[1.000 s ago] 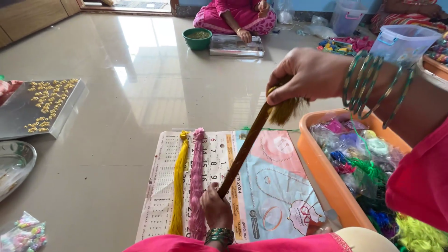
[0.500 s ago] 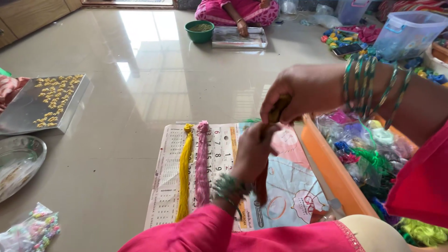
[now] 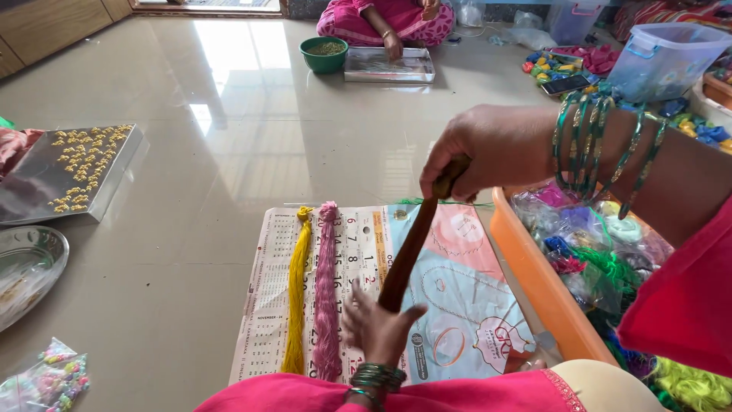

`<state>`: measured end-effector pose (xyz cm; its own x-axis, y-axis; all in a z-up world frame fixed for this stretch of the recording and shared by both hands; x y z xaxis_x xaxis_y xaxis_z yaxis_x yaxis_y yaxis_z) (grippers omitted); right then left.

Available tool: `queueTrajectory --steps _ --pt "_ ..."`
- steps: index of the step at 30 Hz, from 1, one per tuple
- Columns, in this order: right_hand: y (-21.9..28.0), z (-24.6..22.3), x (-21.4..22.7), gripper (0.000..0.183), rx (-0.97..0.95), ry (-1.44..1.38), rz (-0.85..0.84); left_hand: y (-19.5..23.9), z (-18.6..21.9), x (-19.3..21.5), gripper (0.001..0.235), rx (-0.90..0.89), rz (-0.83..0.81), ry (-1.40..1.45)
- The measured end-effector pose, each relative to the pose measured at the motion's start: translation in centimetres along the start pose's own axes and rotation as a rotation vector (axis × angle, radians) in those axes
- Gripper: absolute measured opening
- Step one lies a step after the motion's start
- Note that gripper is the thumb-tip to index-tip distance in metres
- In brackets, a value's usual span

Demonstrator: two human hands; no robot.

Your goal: Organizing and smoothing colorful thread bundles by stretching them with a stick and arranging them on a flat surface.

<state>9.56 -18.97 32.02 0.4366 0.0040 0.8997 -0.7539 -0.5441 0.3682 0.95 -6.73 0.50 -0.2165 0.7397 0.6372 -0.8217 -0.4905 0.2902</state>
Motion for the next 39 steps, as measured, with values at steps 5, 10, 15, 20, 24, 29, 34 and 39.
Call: queueTrajectory --steps 5,10,15,20,24,29,34,39 --pt "-0.6 -1.0 -1.6 0.035 0.320 -0.044 -0.138 2.0 11.8 9.6 0.100 -0.859 -0.140 0.708" --pt "1.2 -2.7 1.8 0.033 0.073 0.073 0.067 -0.7 10.2 4.8 0.036 -0.862 0.031 0.758" --pt "1.4 -0.7 4.2 0.026 0.057 -0.004 0.081 -2.8 -0.5 -3.1 0.039 -0.467 0.069 0.733" --pt "1.1 -2.0 3.3 0.029 -0.019 0.088 0.123 -4.4 -9.6 -9.5 0.046 -0.313 0.191 0.026" --pt "0.7 -2.6 1.9 0.020 -0.025 0.181 0.169 -1.9 -2.8 -0.6 0.096 0.014 -0.203 0.013" --pt "-0.1 -0.9 0.1 0.019 -0.095 0.215 0.022 -4.7 -1.6 4.5 0.158 -0.211 -0.438 -0.015" --pt "0.3 -1.5 0.2 0.030 0.032 0.193 -0.041 -4.3 2.4 12.5 0.135 -0.541 -0.529 0.239" --pt "1.5 -3.4 0.9 0.033 0.144 0.156 -0.054 -1.0 10.1 17.9 0.114 -0.713 -0.631 0.405"
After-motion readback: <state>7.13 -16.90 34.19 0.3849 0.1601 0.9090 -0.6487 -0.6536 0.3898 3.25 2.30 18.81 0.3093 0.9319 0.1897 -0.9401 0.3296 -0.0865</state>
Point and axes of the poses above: each hand's wrist, its own y-axis away from the middle knuckle, its own x-axis out of the back of the hand, z = x × y, the point moved 1 cm from there along -y, towards the middle knuckle, and after that the axes turned 5 degrees about y, right-handed, at the moved point
